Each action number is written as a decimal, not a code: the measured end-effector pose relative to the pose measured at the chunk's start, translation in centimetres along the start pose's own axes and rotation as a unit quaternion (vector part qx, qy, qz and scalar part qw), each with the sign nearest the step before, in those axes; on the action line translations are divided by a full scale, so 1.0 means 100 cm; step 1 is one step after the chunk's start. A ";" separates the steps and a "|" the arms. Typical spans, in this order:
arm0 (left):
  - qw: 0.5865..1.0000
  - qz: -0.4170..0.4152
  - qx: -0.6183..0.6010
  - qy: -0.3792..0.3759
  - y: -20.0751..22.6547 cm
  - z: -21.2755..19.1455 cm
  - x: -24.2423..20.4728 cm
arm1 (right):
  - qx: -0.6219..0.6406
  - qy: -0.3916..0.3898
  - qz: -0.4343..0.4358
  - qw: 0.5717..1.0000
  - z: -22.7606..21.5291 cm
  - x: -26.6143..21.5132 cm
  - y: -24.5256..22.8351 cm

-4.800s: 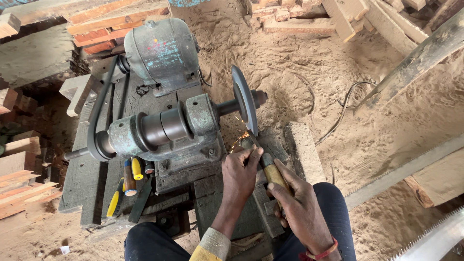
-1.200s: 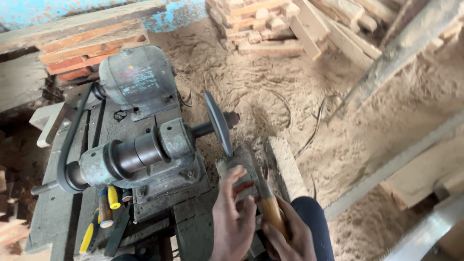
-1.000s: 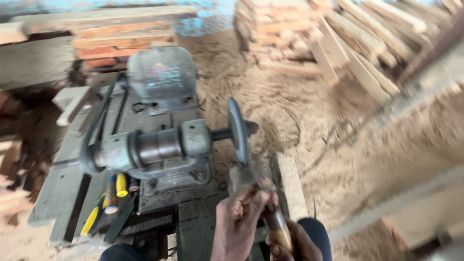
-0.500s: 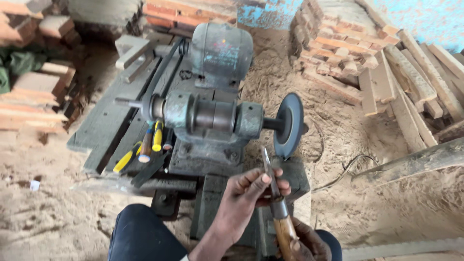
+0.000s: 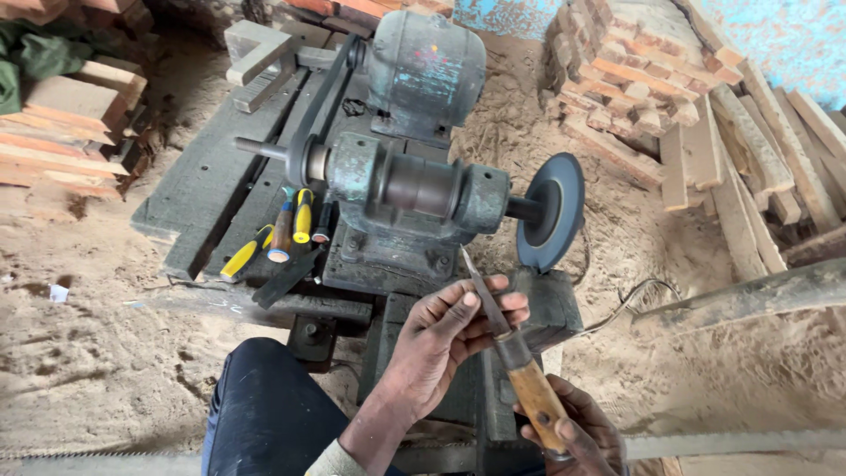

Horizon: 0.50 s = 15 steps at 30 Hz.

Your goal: The person sharpens a metal chisel on a bench grinder by pressing the edge against a rotating grinding wheel while sparks fly, then handles a smaller metal tool.

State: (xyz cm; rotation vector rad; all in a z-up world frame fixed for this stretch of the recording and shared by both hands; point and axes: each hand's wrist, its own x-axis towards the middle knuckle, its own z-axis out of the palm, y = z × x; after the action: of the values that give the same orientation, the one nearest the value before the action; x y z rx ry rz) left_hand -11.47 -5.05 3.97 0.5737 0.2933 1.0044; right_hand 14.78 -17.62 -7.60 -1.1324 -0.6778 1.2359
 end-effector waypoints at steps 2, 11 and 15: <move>1.000 0.002 -0.002 -0.007 0.000 -0.004 -0.001 | -0.029 0.012 0.011 0.999 -0.016 0.004 0.006; 0.997 -0.027 0.038 0.059 -0.011 -0.030 -0.007 | -0.012 -0.032 -0.002 0.999 -0.059 0.017 0.027; 0.997 -0.012 0.026 0.072 -0.015 -0.042 -0.009 | -0.041 -0.008 -0.085 0.995 -0.043 0.007 0.038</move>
State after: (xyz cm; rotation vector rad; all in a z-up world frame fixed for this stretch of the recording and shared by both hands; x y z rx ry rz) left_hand -12.92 -5.15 -0.38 0.5447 0.4555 1.0184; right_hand 17.35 -18.45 -12.65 -1.1091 -0.8263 1.0805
